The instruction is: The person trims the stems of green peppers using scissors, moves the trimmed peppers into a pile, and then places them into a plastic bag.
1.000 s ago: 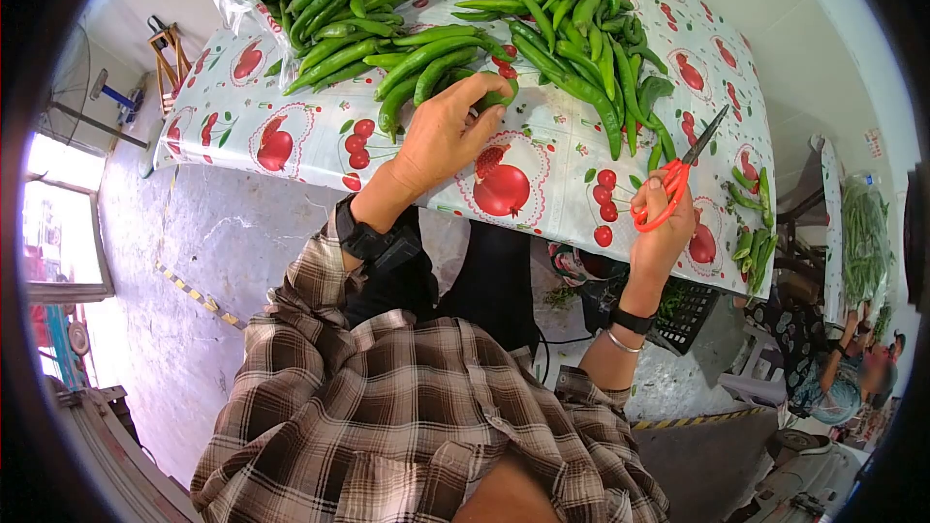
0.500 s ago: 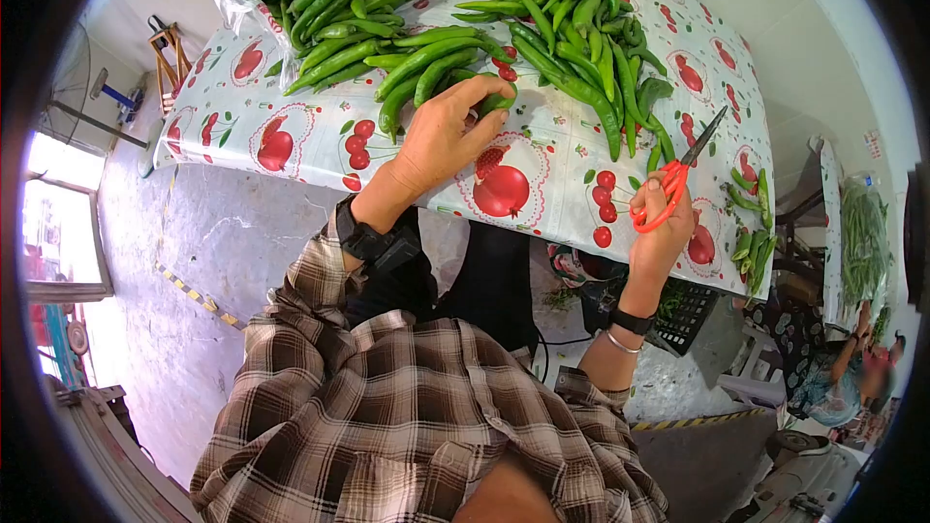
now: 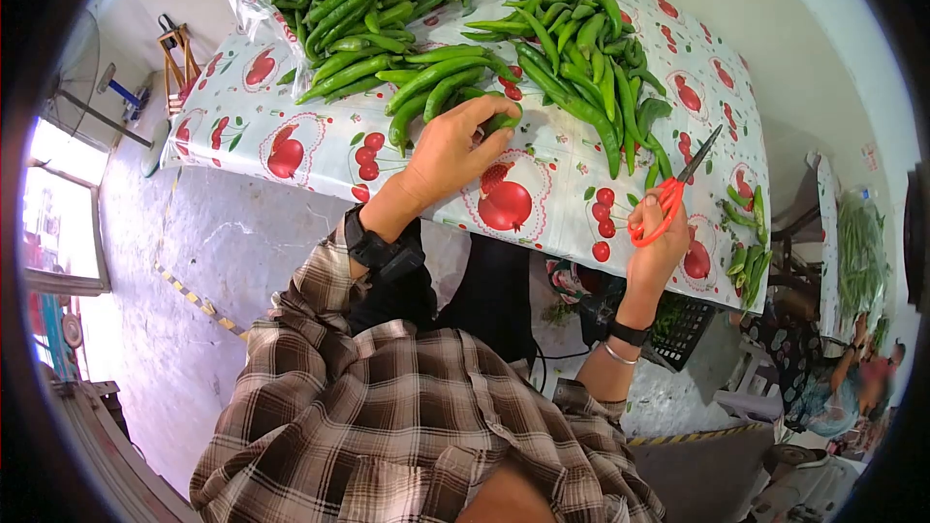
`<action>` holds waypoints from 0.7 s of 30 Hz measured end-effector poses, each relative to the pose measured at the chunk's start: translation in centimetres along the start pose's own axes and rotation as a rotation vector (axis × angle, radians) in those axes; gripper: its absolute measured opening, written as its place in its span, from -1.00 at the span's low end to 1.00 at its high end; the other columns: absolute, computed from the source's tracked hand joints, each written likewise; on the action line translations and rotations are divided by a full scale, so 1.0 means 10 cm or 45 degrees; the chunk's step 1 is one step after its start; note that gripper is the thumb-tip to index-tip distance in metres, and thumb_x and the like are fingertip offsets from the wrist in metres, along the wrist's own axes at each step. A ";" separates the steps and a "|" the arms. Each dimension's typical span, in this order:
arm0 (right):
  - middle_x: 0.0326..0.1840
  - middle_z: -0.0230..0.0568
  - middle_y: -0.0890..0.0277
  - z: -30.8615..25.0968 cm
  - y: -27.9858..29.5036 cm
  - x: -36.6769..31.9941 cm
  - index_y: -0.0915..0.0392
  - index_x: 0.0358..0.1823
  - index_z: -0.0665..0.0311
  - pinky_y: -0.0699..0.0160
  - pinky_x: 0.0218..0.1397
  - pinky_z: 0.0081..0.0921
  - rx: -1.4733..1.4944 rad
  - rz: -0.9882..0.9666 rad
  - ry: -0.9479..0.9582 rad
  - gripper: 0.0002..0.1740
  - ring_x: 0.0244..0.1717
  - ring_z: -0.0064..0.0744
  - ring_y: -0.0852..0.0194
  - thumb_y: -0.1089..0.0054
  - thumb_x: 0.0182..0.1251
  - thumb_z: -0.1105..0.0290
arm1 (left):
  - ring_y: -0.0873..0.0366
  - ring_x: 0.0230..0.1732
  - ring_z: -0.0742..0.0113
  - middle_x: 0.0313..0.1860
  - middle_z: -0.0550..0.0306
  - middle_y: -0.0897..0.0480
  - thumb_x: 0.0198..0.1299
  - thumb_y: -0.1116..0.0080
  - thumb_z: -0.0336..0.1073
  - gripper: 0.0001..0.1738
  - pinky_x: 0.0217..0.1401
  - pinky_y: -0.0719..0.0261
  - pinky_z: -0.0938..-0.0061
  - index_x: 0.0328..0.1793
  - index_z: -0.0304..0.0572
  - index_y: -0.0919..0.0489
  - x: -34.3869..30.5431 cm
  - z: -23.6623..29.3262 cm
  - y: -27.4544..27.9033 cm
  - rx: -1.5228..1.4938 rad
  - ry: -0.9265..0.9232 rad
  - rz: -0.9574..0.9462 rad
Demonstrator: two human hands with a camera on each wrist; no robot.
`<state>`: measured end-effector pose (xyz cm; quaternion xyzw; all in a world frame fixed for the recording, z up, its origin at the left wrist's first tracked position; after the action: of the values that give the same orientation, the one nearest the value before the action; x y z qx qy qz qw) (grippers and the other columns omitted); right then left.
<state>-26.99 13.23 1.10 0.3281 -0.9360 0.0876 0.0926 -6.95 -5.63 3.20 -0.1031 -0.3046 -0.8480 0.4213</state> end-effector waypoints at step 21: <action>-0.60 -0.38 -0.35 0.03 0.01 0.02 -0.40 -0.27 0.36 -0.13 -0.53 -0.73 -0.014 0.022 0.004 -0.88 -0.60 -0.72 -0.16 -0.07 0.32 0.44 | -0.56 -0.40 0.17 -0.12 0.08 -0.62 0.12 -0.16 -0.32 -0.72 -0.28 -0.55 0.42 -0.02 -0.10 -0.55 0.00 0.01 0.00 0.087 -0.065 0.052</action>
<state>-27.25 13.08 0.86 0.3193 -0.9392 0.0836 0.0951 -6.96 -5.54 3.24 -0.1163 -0.3419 -0.8255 0.4338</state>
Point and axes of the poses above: each hand's wrist, its own x-axis towards the middle knuckle, its own y-axis out of the back of the hand, z = x × y, the point moved 6 cm from there along x, towards the middle knuckle
